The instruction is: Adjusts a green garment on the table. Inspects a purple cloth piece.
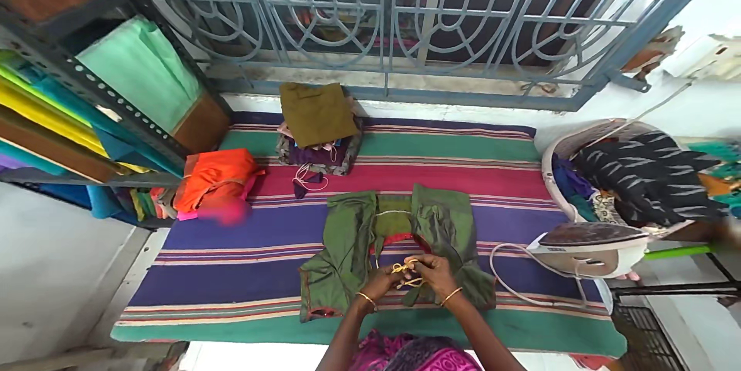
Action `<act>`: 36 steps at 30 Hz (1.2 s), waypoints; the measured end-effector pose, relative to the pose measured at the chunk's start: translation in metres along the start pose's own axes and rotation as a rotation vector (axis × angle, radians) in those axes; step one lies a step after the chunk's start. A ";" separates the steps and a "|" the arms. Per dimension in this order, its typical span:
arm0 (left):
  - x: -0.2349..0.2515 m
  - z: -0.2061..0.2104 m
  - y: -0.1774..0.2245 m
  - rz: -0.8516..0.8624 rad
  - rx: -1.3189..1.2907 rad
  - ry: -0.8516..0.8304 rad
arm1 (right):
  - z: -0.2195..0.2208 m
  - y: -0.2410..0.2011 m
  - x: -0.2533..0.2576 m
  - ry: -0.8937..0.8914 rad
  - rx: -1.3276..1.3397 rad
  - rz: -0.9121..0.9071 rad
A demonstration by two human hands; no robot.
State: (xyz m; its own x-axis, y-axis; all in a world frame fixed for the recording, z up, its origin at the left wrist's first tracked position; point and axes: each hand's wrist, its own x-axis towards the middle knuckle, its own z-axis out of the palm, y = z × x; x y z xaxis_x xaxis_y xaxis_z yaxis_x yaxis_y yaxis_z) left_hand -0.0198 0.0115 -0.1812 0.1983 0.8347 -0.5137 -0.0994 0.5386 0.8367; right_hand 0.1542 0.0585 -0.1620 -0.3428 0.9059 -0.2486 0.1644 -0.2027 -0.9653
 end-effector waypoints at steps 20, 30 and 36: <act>0.033 -0.069 -0.019 -0.065 -0.216 0.672 | -0.037 0.038 -0.044 0.210 0.480 0.305; 0.039 -0.086 -0.019 -0.053 -0.310 0.830 | -0.051 0.098 -0.056 0.138 0.025 0.201; 0.041 -0.081 -0.016 -0.034 -0.387 0.883 | -0.047 0.116 -0.065 0.043 -0.189 0.215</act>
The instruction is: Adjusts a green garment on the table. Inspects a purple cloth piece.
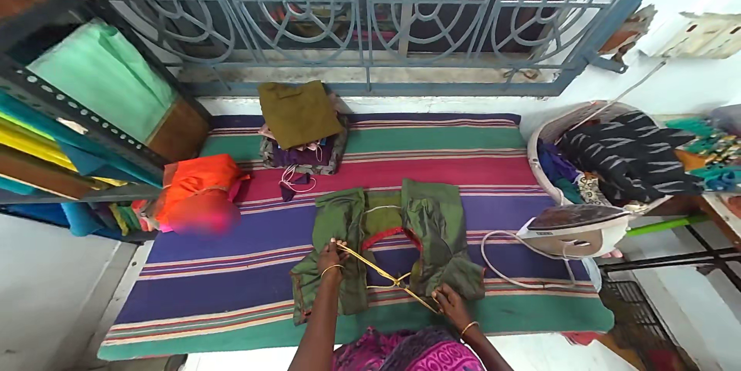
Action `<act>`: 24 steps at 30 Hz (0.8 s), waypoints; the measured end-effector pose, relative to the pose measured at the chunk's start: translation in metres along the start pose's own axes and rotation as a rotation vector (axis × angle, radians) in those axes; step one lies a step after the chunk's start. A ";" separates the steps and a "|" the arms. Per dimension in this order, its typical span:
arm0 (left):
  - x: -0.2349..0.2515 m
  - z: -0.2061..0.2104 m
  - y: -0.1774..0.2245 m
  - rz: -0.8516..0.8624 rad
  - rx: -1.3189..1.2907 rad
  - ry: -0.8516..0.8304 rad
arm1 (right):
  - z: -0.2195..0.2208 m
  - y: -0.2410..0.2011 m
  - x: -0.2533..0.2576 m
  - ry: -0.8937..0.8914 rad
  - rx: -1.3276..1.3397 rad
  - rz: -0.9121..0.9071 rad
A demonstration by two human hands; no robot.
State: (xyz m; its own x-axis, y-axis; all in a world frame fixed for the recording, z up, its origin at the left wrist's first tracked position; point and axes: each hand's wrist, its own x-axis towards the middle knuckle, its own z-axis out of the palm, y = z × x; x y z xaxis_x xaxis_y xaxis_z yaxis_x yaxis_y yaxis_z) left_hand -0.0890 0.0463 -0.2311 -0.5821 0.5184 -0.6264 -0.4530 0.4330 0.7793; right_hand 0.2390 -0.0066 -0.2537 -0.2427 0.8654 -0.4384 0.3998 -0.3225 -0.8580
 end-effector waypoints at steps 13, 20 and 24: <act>-0.091 -0.013 0.002 0.212 0.856 -1.146 | 0.008 -0.083 -0.025 -0.479 -0.109 -0.007; -0.112 -0.040 -0.039 0.397 1.090 -1.171 | -0.005 -0.089 -0.029 -0.462 -0.373 0.051; -0.117 -0.051 -0.037 0.504 0.903 -0.973 | -0.041 -0.070 -0.036 -0.138 -0.346 0.037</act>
State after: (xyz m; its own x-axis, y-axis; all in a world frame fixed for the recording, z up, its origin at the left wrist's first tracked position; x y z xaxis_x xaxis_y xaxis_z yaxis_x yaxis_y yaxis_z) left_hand -0.0383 -0.0679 -0.1857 0.3082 0.8888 -0.3393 0.4557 0.1752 0.8727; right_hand 0.2559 0.0011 -0.1668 -0.3301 0.7878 -0.5200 0.6799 -0.1837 -0.7099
